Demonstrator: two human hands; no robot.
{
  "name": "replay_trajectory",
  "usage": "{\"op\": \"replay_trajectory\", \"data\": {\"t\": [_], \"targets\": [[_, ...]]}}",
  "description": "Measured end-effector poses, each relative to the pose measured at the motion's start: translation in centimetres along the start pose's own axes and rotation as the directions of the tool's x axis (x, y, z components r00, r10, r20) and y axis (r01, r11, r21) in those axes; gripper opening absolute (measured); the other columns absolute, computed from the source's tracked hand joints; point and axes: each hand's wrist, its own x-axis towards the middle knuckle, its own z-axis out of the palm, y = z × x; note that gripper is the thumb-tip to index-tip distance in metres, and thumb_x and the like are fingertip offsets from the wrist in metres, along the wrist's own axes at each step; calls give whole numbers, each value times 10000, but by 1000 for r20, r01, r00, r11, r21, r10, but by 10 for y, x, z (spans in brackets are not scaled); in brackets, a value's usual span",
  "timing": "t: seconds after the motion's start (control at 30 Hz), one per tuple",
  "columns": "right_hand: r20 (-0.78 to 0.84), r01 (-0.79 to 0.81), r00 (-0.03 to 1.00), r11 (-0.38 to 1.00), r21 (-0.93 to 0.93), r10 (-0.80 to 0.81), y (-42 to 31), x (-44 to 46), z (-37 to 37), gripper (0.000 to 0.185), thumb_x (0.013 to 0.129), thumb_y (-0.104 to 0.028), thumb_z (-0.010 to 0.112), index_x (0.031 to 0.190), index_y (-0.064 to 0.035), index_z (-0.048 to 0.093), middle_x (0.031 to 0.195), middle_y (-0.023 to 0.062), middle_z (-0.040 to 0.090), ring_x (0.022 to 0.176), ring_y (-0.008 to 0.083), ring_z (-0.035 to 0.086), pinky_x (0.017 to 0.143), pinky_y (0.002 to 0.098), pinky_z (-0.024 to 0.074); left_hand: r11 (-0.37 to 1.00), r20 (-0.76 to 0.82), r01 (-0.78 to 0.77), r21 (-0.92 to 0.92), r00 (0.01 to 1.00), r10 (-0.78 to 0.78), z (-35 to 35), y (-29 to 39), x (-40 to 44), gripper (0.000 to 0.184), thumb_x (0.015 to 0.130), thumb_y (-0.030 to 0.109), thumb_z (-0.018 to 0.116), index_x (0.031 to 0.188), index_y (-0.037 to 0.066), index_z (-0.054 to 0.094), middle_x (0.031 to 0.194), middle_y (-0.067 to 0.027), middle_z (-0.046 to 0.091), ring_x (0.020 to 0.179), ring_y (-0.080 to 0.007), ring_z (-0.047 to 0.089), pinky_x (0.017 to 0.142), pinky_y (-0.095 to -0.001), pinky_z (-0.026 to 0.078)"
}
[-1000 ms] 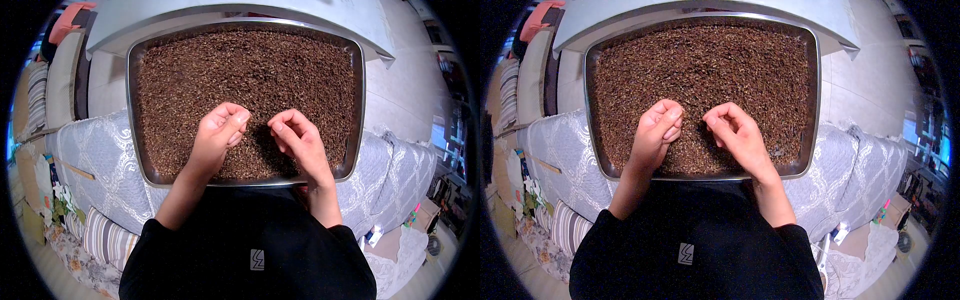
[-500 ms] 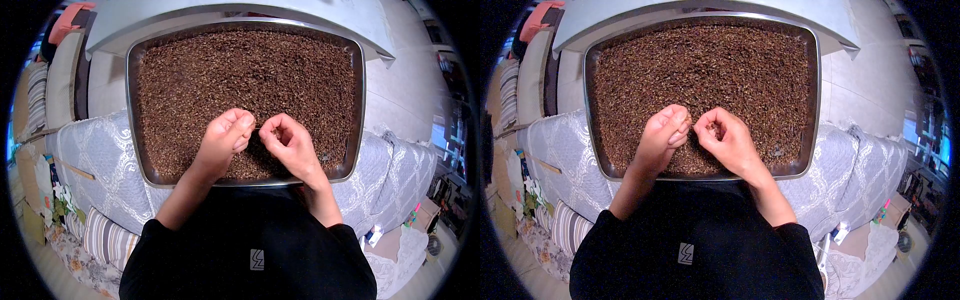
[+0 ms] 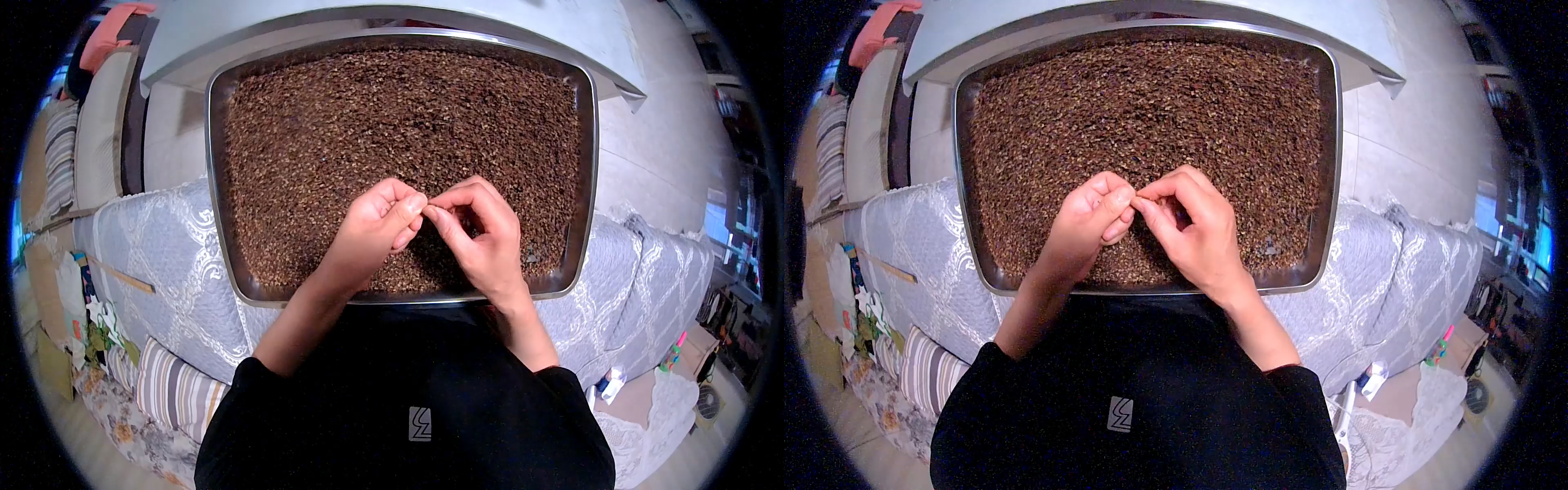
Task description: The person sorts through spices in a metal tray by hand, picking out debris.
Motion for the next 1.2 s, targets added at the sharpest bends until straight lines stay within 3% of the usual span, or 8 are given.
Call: {"op": "replay_trajectory", "data": {"t": [0.27,0.4,0.5,0.53,0.77,0.87,1.03,1.2], "targets": [[137,-242,965,963,119,225,2,-9,-3,107,894,-74,690,919,-33,595,816,33,605,652,106,543,566,253,433,992,100,123,-3,987,-122,-3,8,-4,188,1035,223,499,991,47,547,764,29,513,600,-24,417,500,-177,327],[342,-549,821,470,691,457,-1,-4,-18,160,1016,-197,550,1009,-38,568,803,39,612,636,88,524,540,229,416,980,108,-21,-199,993,43,-7,25,-7,192,1037,200,468,983,30,541,762,4,503,604,-33,408,482,-169,296],[362,-494,814,215,842,455,-6,1,-24,371,1057,-260,411,1209,40,567,1139,197,652,1022,265,667,793,325,541,857,173,-46,-513,972,156,-23,28,-6,148,1020,141,472,1029,2,524,862,-73,509,588,-31,383,430,-144,278],[417,-494,838,168,853,351,3,0,-27,542,1050,-331,383,1380,94,451,1408,299,480,1341,404,472,1035,442,477,823,261,-38,-567,939,223,-30,25,-3,131,1004,117,483,1043,-4,516,894,-90,503,591,-32,391,412,-139,289],[483,-401,823,-296,867,298,-13,8,-30,589,973,-205,403,1434,151,316,1527,345,284,1453,453,261,1218,510,230,798,234,-28,-602,949,210,-23,29,-5,127,996,112,431,930,24,494,835,-78,480,597,-90,430,393,-166,294],[464,-360,841,-351,864,280,-11,7,-29,639,869,-75,408,1448,167,285,1551,353,222,1485,456,160,1230,514,185,744,264,-6,-668,933,244,-22,25,-2,197,1012,145,394,862,43,471,812,-79,473,595,-109,441,397,-183,292],[368,-382,882,-8,924,294,-10,2,-24,709,733,116,404,1437,143,322,1517,330,311,1457,438,262,1221,505,234,874,245,-41,-485,953,181,-21,24,-5,289,1053,217,358,813,72,430,779,-60,453,594,-108,429,487,-215,349],[339,-425,893,305,852,296,-14,-1,-18,688,775,93,426,1457,82,342,1499,273,391,1426,358,376,1203,458,286,845,68,-356,399,930,360,6,17,-6,148,914,42,673,1057,12,690,883,-11,622,686,-60,537,658,-204,455]]}}
